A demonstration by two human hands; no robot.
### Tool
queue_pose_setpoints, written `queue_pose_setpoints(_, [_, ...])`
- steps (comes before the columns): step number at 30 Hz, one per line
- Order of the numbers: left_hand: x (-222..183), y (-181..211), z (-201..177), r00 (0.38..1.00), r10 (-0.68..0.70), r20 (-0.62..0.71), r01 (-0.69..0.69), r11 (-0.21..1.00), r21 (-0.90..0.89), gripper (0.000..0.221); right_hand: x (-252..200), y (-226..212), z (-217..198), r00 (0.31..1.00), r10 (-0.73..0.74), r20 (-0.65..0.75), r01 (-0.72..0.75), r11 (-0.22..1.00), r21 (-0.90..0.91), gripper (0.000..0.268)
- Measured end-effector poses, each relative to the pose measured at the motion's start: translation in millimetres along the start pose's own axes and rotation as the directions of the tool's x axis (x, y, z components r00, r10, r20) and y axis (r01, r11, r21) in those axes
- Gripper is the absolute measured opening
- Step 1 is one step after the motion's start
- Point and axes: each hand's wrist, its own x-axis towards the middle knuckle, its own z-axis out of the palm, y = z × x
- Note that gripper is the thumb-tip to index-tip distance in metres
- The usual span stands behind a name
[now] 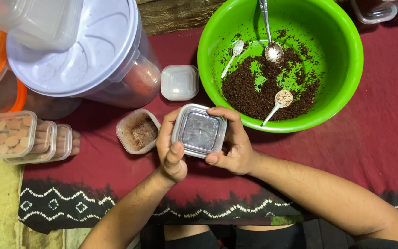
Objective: Filling small plastic containers with dark granular material using a spoon and then closing them with lids.
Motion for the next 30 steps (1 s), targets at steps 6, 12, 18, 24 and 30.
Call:
queue_pose_setpoints(6, [-0.8, 2.2, 1.7, 0.998, -0.05, -0.031, 0.049, 0.998, -0.029, 0.08, 8.3, -11.8, 1.9, 0.998, 0.022, 0.056, -0.022, 1.0, -0.003, 0.089])
queue_pose_setpoints(12, [-2.9, 0.3, 7.3, 0.997, -0.068, -0.047, 0.065, 0.995, -0.074, 0.081, 12.4, -14.6, 6.3, 0.999, -0.005, 0.039, 0.004, 1.0, 0.031, 0.076])
queue_pose_setpoints(18, [2.1, 5.3, 9.8, 0.996, -0.09, -0.012, 0.088, 0.988, -0.129, 0.082, 14.4, -15.6, 14.0, 0.999, -0.028, 0.016, 0.026, 0.997, 0.075, 0.063])
queue_pose_setpoints(24, [0.0, -3.0, -1.2, 0.991, -0.122, 0.048, 0.129, 0.977, -0.169, 0.082, 13.2, -26.1, 22.6, 1.0, -0.022, -0.009, 0.023, 0.996, 0.088, 0.052])
queue_pose_setpoints(30, [1.6, 3.4, 5.8, 0.987, -0.146, 0.063, 0.155, 0.968, -0.196, 0.085, 17.7, -23.7, 10.3, 0.999, 0.0, 0.033, -0.001, 1.0, 0.005, 0.065])
